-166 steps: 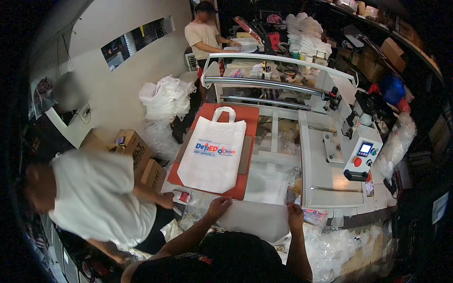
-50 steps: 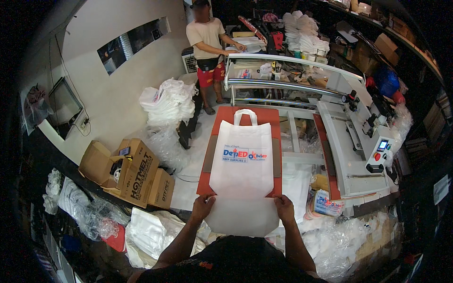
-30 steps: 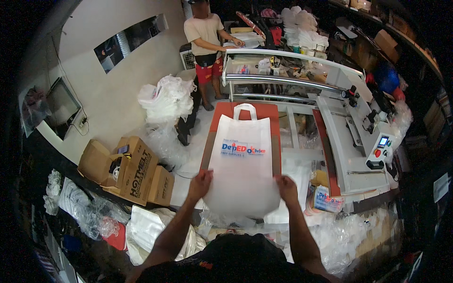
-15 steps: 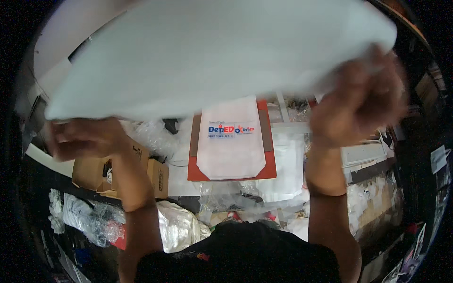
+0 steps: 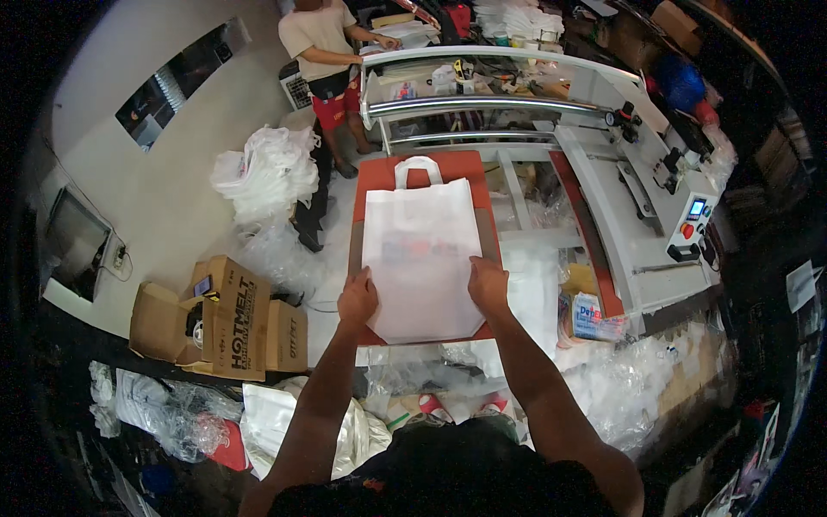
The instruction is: The person places tote bags onto a heat press, aligns transfer film prints onto the bags, operates the heat press machine over them, and peels the backing film off the printed bags.
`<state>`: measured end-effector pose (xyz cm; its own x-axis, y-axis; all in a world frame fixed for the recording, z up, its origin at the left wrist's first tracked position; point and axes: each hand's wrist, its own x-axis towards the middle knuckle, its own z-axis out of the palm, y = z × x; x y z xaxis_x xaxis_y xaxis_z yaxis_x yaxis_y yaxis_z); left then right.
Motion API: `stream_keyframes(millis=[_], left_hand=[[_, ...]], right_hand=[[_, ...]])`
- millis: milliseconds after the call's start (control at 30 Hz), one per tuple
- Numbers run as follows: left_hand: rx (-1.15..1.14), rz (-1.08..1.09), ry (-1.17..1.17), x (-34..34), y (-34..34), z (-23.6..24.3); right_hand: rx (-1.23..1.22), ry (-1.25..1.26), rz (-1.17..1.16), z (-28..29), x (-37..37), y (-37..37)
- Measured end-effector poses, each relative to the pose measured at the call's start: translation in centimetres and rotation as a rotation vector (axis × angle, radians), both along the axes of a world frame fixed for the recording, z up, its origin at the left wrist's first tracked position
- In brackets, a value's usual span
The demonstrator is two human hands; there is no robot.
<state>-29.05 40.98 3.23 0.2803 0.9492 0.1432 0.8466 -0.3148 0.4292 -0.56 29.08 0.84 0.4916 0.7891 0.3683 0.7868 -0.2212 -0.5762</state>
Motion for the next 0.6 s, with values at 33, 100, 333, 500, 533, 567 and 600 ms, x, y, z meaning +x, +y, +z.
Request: stream_keyframes(millis=[33,100,333,500,533,567,600], left_hand=[[0.016,-0.008,-0.03,-0.6,0.1,-0.8],[0.044,-0.015,-0.065,-0.8,0.0,-1.3],[-0.046,0.073,-0.174,-1.4,-1.9,-0.6],[0.016,0.083,-0.264,-1.3,-2.6,-1.6],[0.018,0.083,-0.266,-1.2,-2.6,-1.8],[0.036,0.067,-0.271,-1.2,-2.7,-2.0],[0.054,0.051,-0.275,-1.2,-2.8,-2.2]], right_hand=[[0.04,-0.006,0.001,-0.1,-0.3,0.5],[0.052,-0.03,-0.004,-0.3,-0.3,0.4],[-0.133,-0.105,-0.217,0.9,-1.5,-1.1],[-0.24,-0.057,-0.222,0.7,-2.2,-1.2],[-0.222,-0.065,-0.225,0.4,-2.1,-1.2],[-0.204,-0.072,-0.227,0.1,-1.9,-1.2],[-0.203,-0.074,-0.226,-0.1,-1.7,-1.2]])
